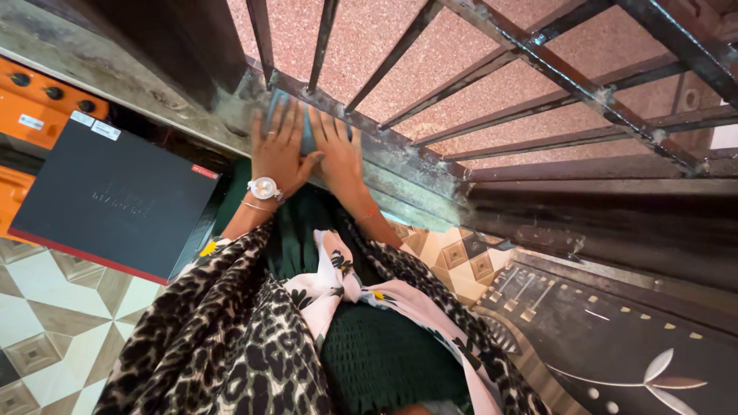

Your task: The person cleans the lower metal rail of a gate by hand using a cloth, wiping back and forth and then cleaning between the bars.

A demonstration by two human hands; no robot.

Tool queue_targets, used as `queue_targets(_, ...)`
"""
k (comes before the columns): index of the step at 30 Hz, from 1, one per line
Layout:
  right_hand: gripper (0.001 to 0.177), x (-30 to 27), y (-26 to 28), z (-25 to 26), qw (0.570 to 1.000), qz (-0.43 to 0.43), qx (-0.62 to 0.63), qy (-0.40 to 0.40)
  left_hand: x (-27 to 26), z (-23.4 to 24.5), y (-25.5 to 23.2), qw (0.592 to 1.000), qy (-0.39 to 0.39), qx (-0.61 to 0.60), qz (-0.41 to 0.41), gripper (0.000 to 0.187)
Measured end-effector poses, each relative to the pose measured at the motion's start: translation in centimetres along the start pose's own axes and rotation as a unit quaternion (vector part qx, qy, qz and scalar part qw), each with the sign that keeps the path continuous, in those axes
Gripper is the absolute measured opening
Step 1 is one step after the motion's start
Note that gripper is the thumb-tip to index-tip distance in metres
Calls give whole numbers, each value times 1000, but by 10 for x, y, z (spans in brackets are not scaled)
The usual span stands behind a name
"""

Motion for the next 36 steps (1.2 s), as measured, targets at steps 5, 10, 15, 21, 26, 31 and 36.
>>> queue_targets(5, 81, -38, -36, 4, 998, -47, -43, -2, 4, -11, -43, 995, 18, -12, -102, 93)
queue_targets(10, 76, -94, -96, 16, 979, -168, -113, 28, 9, -43, -108, 981, 4, -60, -183, 87)
queue_targets(15, 78, -142, -127, 50, 969, -219, -111, 4, 16, -79, -167, 967, 24, -106, -231, 84)
queue_targets(21, 74, -137, -134, 46, 961, -241, -133, 26, 19, -81, -166, 966, 28, -125, -223, 79)
queue_targets(26, 71, -95, -114, 4, 971, -206, -85, 92, 12, -61, -114, 981, 17, -56, -187, 76)
queue_targets(31, 79, -24, -49, -7, 997, -73, -28, -11, 12, -32, -37, 997, 10, 17, -68, 78)
queue_targets(36, 90, 28, 5, -5, 999, 27, 35, -6, 7, 0, 14, 1000, -6, 4, 22, 81)
Point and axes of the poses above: each hand's wrist, its own x-axis towards the middle knuckle, its own z-axis out of the back of the hand, y = z × x, the point moved 9 cm from there along x, towards the middle knuckle, and after that the axes turned 6 degrees about x, right-handed, at the moved point
